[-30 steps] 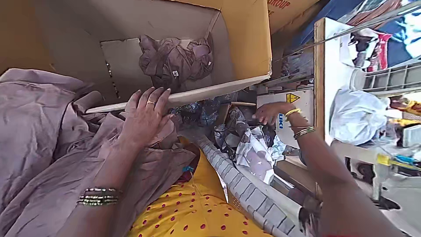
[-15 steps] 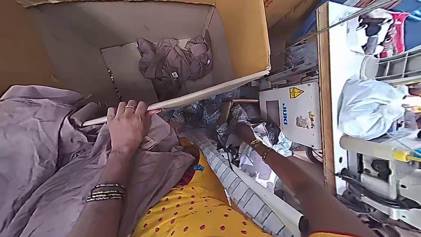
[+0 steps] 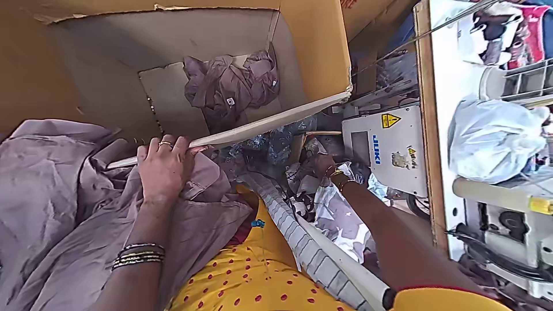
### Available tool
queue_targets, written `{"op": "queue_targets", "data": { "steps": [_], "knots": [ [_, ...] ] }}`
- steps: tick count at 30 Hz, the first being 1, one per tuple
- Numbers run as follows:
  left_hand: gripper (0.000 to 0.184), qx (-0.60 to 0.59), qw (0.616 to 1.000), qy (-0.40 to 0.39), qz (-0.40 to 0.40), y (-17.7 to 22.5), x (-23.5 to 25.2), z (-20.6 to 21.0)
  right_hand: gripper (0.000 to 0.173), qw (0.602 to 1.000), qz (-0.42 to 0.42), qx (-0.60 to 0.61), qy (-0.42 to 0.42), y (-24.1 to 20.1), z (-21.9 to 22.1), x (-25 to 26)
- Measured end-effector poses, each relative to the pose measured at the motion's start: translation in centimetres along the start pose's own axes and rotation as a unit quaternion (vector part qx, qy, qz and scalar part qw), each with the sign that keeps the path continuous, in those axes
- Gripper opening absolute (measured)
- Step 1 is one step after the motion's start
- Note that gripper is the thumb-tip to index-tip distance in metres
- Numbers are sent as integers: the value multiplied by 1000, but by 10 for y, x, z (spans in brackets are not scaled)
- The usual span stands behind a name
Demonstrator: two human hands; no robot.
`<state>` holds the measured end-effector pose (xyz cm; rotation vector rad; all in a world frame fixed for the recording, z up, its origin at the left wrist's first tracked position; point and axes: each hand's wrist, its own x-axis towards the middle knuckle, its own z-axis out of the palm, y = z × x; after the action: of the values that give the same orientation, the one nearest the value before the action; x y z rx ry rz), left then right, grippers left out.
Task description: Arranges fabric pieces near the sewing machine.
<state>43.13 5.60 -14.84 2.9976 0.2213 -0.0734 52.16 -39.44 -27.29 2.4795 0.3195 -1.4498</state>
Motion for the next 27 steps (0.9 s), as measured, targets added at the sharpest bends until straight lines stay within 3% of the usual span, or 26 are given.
{"op": "queue_targets", "data": {
  "steps": [5,27],
  "knots": [
    [36,-2,1000,-16,-9,0,1,-3,30,994,-100,-54,-3,9,32,-3],
    [37,-3,1000,-7,-3,3,1,-4,33,986,-143,-84,-17,-4,32,-17]
  ]
}}
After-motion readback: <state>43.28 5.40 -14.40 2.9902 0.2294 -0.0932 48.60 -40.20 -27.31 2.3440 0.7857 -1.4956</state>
